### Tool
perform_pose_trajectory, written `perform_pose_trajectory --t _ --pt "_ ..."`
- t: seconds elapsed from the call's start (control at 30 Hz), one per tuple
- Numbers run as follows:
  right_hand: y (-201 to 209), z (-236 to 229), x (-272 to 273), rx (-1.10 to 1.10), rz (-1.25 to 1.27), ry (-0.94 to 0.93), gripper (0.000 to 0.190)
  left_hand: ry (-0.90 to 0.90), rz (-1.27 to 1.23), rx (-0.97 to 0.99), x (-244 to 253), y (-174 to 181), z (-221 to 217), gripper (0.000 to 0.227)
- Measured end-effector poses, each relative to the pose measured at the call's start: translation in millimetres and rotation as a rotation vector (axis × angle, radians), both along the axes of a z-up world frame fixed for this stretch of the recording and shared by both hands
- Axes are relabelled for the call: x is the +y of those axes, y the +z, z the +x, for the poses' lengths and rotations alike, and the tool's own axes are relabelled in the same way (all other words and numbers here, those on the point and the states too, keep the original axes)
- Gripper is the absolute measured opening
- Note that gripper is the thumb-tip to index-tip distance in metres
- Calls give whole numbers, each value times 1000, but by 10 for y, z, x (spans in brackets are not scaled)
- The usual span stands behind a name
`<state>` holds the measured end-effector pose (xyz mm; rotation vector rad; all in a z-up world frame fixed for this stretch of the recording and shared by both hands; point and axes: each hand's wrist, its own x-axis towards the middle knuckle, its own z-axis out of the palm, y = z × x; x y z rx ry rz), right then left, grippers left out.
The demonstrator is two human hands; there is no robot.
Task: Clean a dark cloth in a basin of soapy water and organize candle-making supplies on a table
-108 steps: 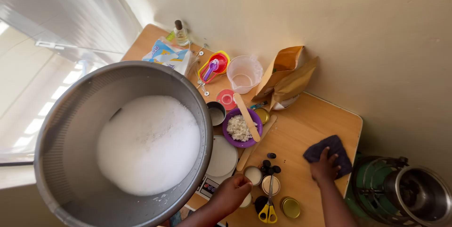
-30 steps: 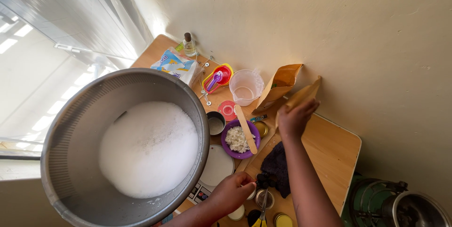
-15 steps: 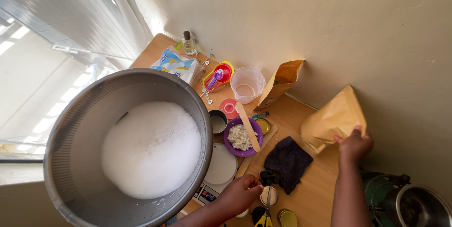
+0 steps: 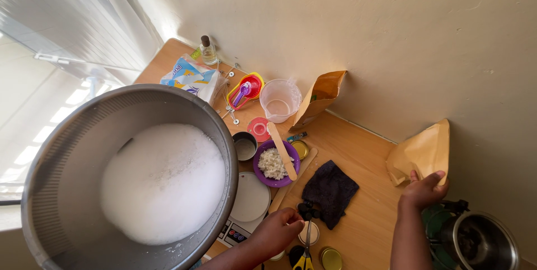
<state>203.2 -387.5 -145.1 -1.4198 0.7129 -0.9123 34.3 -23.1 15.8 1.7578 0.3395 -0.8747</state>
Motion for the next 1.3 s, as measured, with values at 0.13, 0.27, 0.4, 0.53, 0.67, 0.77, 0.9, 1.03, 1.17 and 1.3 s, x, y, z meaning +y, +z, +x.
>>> perform_pose_trajectory --t 0.13,0.27,0.4,0.53,0.67,0.77,0.9,1.03,1.17,1.3 --pt "338 -31 129 176 -109 -68 35 20 -1 36 10 52 18 21" --pt "537 -12 108 377 -445 -213 24 20 18 46 -1 32 77 21" --pt "773 -86 207 554 -617 -142 35 15 -9 50 2 37 56 19" --pt "901 -58 300 555 -623 -34 40 28 -28 60 4 21 53 19" --pt "948 -62 335 596 -680 39 51 49 -29 52 9 -20 32 18" --pt "884 3 429 371 -934 19 46 57 -11 59 36 -3 37 20" --pt "924 228 953 139 -662 279 32 30 38 46 33 -47 28 23" --pt "1177 404 1772 112 -613 557 47 57 11 23 9 -155 23 19" --pt "1471 542 2557 375 -469 730 92 61 10 37 27 -58 49 20" --pt "1507 697 2985 671 -315 787 109 38 53 66 81 51 73 22"
